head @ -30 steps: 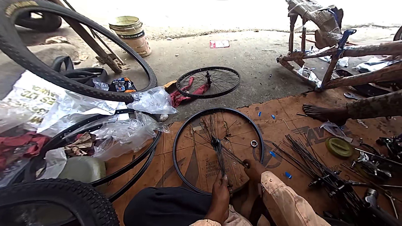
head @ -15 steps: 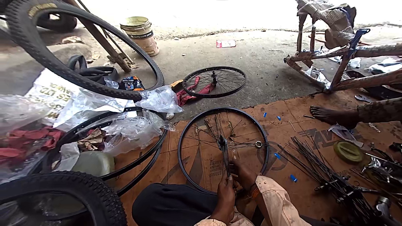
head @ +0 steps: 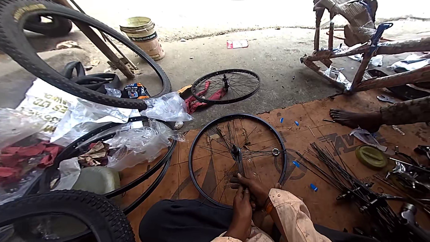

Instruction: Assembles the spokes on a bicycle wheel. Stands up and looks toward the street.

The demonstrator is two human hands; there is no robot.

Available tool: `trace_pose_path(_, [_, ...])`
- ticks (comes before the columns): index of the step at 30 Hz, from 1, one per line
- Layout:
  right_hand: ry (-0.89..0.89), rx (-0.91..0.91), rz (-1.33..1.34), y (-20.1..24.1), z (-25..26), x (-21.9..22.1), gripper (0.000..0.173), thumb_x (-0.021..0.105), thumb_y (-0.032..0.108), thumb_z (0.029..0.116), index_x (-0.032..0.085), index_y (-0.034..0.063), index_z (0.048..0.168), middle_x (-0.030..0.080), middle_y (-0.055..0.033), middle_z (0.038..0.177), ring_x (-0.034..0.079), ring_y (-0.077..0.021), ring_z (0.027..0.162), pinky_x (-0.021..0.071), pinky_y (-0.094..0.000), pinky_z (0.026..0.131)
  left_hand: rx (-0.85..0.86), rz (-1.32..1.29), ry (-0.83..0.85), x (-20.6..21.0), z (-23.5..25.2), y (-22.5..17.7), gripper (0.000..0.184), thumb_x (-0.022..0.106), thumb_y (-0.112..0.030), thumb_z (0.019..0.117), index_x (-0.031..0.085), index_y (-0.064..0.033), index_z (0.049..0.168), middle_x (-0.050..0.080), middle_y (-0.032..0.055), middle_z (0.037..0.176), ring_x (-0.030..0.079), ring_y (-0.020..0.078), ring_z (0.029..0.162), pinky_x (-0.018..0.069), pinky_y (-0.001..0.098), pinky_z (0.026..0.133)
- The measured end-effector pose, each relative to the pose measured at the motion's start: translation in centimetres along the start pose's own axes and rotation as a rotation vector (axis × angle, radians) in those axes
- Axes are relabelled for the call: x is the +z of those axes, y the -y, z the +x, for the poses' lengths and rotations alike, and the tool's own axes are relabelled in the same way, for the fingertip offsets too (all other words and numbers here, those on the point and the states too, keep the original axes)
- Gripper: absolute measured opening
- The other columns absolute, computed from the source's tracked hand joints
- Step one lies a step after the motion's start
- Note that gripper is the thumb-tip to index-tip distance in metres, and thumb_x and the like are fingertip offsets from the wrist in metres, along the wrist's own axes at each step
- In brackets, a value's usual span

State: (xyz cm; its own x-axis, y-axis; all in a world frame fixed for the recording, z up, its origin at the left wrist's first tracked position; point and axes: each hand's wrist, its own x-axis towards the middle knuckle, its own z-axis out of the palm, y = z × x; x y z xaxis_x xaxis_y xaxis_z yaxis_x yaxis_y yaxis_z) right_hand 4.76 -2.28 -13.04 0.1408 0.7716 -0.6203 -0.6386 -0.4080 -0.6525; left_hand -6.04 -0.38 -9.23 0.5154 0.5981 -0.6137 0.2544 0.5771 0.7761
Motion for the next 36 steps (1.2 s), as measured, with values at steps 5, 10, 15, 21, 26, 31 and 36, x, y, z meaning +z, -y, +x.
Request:
trace_pose_path(5, [-0.089,0.042,0.082,1.3,2.0,0.3,0.048,0.047,0.045,0.1081,0.053,0.0101,0.141,0.069,-0.0064,0.127,0.068,-0.0196,0.112,0.0556,-0.0386,0.094,0.001,0.028,0.039,-0.8,0.1,0.1,0.044,0.038,-0.019,0.1125,0.039,-0.0083,0.155,0.059,0.0086,0.087,0.056,0.015,0.061,0.0491,0.027,0.054])
trace_pose_path(10, [-0.106,0.074,0.035,3.0,4.2,0.5,0.051,0.043,0.049,0.1087,0.067,0.0042,0.104,0.073,-0.0093,0.097,0.07,-0.0203,0.091,0.0559,-0.037,0.081,-0.01,0.089,0.13,-1.6,0.1,-0.3,0.047,0.035,-0.018,0.1127,0.03,-0.0079,0.159,0.06,0.008,0.081,0.059,0.0161,0.06,0.0526,0.0285,0.054])
trace_pose_path(15, [0.001,-0.054,0.156,3.3,4.9,0.7,0.045,0.044,0.04,0.1101,0.063,0.0037,0.129,0.067,-0.0091,0.126,0.064,-0.0177,0.117,0.0496,-0.0333,0.103,-0.002,0.093,0.151,-1.9,0.3,-0.6,0.049,0.036,-0.018,0.1126,0.028,-0.0061,0.159,0.061,0.0084,0.082,0.061,0.0165,0.06,0.0549,0.0292,0.055])
trace_pose_path(21, [0.099,-0.121,0.304,2.0,5.2,-0.2,0.049,0.04,0.039,0.1106,0.059,0.0035,0.138,0.062,-0.0125,0.139,0.058,-0.0239,0.13,0.0438,-0.041,0.113,-0.008,0.088,0.172,-2.0,0.4,-0.6,0.049,0.036,-0.018,0.1126,0.027,-0.007,0.159,0.062,0.0088,0.083,0.061,0.0164,0.059,0.0549,0.0295,0.055])
trace_pose_path(26, [0.193,-0.204,0.526,1.4,6.0,-0.6,0.063,0.033,0.051,0.1078,0.05,0.0077,0.15,0.052,-0.0122,0.153,0.051,-0.0293,0.14,0.0406,-0.0481,0.116,0.013,0.098,0.171,-1.7,0.6,-0.6,0.05,0.036,-0.019,0.1126,0.028,-0.0071,0.16,0.061,0.0081,0.08,0.06,0.016,0.058,0.0535,0.0293,0.053])
trace_pose_path(31, [0.125,-0.024,0.264,2.5,5.2,0.1,0.054,0.037,0.048,0.1095,0.053,0.0107,0.146,0.061,-0.0091,0.143,0.056,-0.0254,0.134,0.0449,-0.0476,0.111,0.03,0.05,0.116,-1.7,0.4,-0.6,0.048,0.034,-0.017,0.1126,0.028,-0.0062,0.159,0.06,0.0074,0.079,0.056,0.0142,0.055,0.0509,0.0274,0.051])
trace_pose_path(36, [-0.187,-0.027,0.145,2.6,4.8,1.1,0.035,0.057,0.034,0.1055,0.063,0.0035,0.122,0.069,-0.0095,0.11,0.067,-0.0206,0.104,0.0546,-0.0387,0.089,0.06,0.032,0.082,-1.5,0.4,-0.5,0.045,0.035,-0.014,0.1117,0.032,-0.0035,0.155,0.056,0.0052,0.079,0.05,0.0113,0.055,0.0457,0.0248,0.05])
